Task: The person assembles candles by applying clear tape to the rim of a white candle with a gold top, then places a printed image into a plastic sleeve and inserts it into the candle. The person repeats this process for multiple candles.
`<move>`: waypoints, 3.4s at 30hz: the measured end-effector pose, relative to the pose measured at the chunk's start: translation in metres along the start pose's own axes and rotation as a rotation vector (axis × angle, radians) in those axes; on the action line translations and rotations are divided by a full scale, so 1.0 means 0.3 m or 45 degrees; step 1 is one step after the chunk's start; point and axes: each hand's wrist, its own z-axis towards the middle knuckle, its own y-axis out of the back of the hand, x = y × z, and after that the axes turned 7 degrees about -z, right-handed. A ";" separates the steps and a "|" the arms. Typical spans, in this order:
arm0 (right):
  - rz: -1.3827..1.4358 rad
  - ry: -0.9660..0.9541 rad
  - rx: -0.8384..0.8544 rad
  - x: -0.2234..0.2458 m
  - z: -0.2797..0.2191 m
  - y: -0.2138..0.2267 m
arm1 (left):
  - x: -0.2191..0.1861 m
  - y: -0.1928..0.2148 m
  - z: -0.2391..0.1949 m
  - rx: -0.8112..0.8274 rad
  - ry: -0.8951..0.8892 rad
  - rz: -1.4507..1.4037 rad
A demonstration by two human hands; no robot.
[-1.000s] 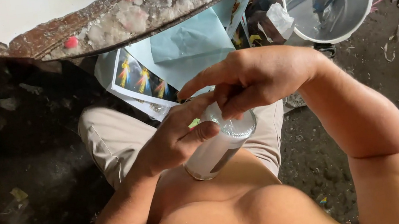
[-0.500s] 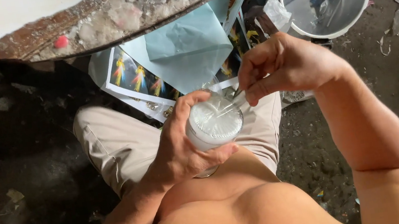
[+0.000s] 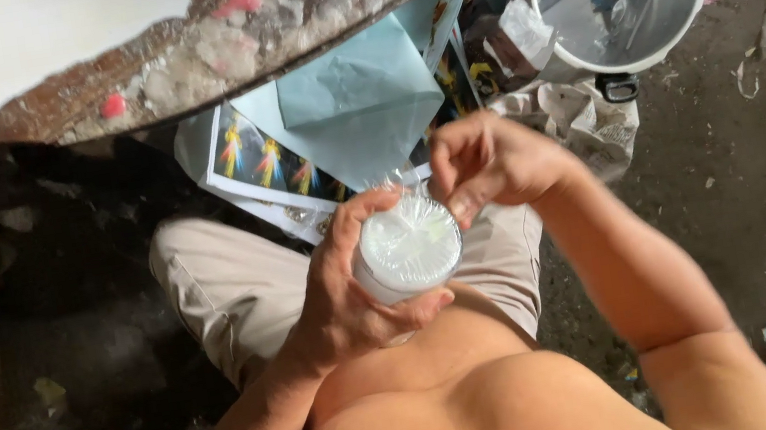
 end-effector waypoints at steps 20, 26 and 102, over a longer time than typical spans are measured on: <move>-1.075 0.063 -0.957 0.131 -0.002 -0.039 | -0.341 0.249 0.347 -0.506 -0.992 0.344; -1.557 0.334 -1.351 0.338 0.031 0.062 | -0.321 0.297 0.559 -0.625 -1.002 0.240; -2.504 0.290 -0.334 0.942 0.298 -0.195 | -0.547 0.427 0.749 -0.158 -1.060 0.620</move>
